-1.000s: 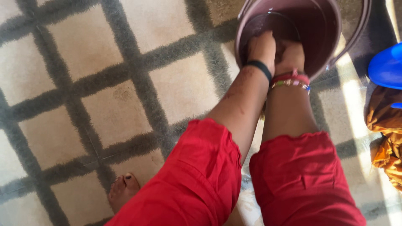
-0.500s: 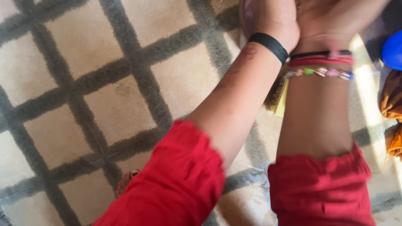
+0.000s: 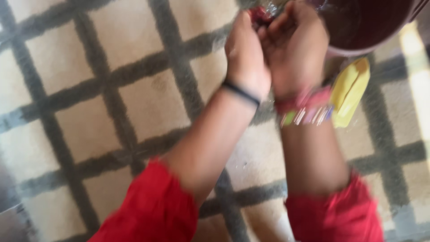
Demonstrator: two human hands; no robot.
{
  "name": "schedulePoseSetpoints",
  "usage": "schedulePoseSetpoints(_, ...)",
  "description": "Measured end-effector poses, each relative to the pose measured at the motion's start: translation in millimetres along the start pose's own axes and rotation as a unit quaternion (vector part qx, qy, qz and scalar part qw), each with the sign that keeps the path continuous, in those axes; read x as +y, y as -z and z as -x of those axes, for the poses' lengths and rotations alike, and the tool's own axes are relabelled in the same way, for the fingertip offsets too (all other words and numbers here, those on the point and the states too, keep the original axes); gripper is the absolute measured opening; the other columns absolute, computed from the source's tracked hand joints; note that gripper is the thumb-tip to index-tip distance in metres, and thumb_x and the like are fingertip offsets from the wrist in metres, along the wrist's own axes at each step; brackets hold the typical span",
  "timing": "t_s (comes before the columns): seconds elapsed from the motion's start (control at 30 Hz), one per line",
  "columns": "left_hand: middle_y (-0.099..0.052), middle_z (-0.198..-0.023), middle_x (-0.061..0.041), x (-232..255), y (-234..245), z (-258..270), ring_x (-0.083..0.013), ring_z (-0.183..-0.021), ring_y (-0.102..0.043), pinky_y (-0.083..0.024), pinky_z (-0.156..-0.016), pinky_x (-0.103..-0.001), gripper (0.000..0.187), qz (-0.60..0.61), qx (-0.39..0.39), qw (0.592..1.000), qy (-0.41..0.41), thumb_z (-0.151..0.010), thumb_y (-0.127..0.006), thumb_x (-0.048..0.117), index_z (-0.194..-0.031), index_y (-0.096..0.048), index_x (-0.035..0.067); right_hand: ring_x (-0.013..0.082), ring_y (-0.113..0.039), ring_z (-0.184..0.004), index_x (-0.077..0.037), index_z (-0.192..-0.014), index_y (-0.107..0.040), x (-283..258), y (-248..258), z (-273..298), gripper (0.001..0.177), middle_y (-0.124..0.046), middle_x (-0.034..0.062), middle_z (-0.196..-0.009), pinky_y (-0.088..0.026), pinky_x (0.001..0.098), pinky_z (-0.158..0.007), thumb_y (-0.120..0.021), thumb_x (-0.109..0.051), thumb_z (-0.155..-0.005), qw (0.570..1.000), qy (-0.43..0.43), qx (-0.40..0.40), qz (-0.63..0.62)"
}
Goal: The person washes a tiled floor by hand, dipping a scrubbing brush into a bucket of water and repeatedly scrubbing the tiled surface before rinsing it.
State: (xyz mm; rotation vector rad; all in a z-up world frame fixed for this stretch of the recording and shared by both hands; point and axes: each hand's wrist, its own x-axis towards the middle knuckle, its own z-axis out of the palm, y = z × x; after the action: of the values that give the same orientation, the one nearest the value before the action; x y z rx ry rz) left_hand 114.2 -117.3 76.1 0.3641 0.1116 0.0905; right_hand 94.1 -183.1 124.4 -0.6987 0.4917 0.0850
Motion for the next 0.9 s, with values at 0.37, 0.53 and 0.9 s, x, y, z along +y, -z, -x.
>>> schedulePoseSetpoints(0.37,-0.028,-0.163,-0.022,42,150,110,-0.0411,-0.153,-0.02,-0.024,-0.122,-0.051,0.075,-0.898,-0.038,0.433,0.063,-0.091,-0.069,0.039,-0.152,-0.035,0.011,0.0517,-0.049,-0.116,-0.008,-0.136,-0.062,-28,221,44,0.066,-0.047,0.0323,-0.127,-0.05,0.0602,-0.086,-0.087,-0.021,-0.077,0.401,0.379,0.142,0.822)
schedulePoseSetpoints(0.53,0.002,-0.169,-0.021,69,174,143,-0.0396,-0.155,0.005,0.002,-0.121,-0.064,0.1,-0.947,-0.023,0.304,0.104,-0.095,-0.055,0.066,-0.164,-0.004,0.015,0.0536,-0.047,-0.131,-0.019,-0.16,-0.045,-4,267,41,0.076,-0.029,0.0306,-0.158,-0.051,0.0602,-0.103,-0.079,-0.019,-0.093,0.455,0.296,0.142,0.828)
schedulePoseSetpoints(0.9,0.03,-0.164,-0.026,94,137,147,-0.0471,-0.15,0.03,0.011,-0.114,-0.075,0.158,-0.901,-0.074,0.269,0.332,-0.058,-0.077,0.084,-0.158,0.024,0.014,0.0396,-0.064,-0.09,-0.019,-0.152,-0.042,51,199,72,0.056,-0.068,0.0279,-0.117,-0.054,0.0515,-0.074,-0.056,-0.037,-0.1,0.688,-0.114,0.033,0.716)
